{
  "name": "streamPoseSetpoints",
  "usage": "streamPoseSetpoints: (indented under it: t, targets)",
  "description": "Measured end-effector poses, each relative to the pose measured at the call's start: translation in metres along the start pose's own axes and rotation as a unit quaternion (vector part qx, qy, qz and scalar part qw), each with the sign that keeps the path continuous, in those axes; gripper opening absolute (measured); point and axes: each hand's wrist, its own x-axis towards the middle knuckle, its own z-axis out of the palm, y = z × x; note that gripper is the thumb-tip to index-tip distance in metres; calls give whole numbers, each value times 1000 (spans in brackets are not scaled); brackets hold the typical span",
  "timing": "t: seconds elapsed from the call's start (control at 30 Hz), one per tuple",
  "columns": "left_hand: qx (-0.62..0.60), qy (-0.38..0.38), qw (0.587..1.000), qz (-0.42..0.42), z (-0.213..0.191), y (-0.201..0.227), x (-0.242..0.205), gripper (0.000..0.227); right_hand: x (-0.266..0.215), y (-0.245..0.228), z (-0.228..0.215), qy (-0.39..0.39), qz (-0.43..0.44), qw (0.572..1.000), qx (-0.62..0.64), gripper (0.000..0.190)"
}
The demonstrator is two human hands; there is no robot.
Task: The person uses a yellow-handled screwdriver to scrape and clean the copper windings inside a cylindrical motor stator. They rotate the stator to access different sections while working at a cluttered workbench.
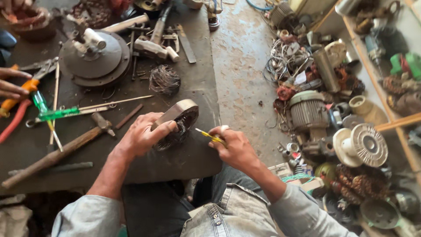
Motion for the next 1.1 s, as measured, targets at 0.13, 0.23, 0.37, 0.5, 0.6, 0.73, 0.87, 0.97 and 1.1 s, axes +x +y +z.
streamPoseSetpoints:
  t: [0.13,0.23,0.37,0.5,0.6,0.73,0.87,0.97,1.1]
  targets:
    - [14,-28,999,42,-4,-13,3,57,5,-12,3,2,-12,1000,-25,25]
    - [-19,-47,998,38,-6,-8,6,55,6,-14,6,5,1,1000,-26,24]
    - [-60,-66,996,23,-11,11,2,51,10,-17,8,-4,-5,999,-33,25]
    - [-104,-60,992,36,-14,25,2,50,13,-21,11,-29,32,999,-28,25]
    - [-120,-66,990,35,-14,28,1,49,18,-17,16,-37,42,997,-50,24]
    - [-120,-63,990,41,-15,28,1,48,38,11,29,-144,198,963,115,27]
    - [-68,-50,996,11,-16,24,1,44,35,45,54,-152,120,934,299,28]
    - [-13,0,999,48,-11,17,2,40,28,47,65,-135,154,911,357,24]
    - [55,22,988,139,-10,17,0,36,28,16,62,-104,189,915,340,24]
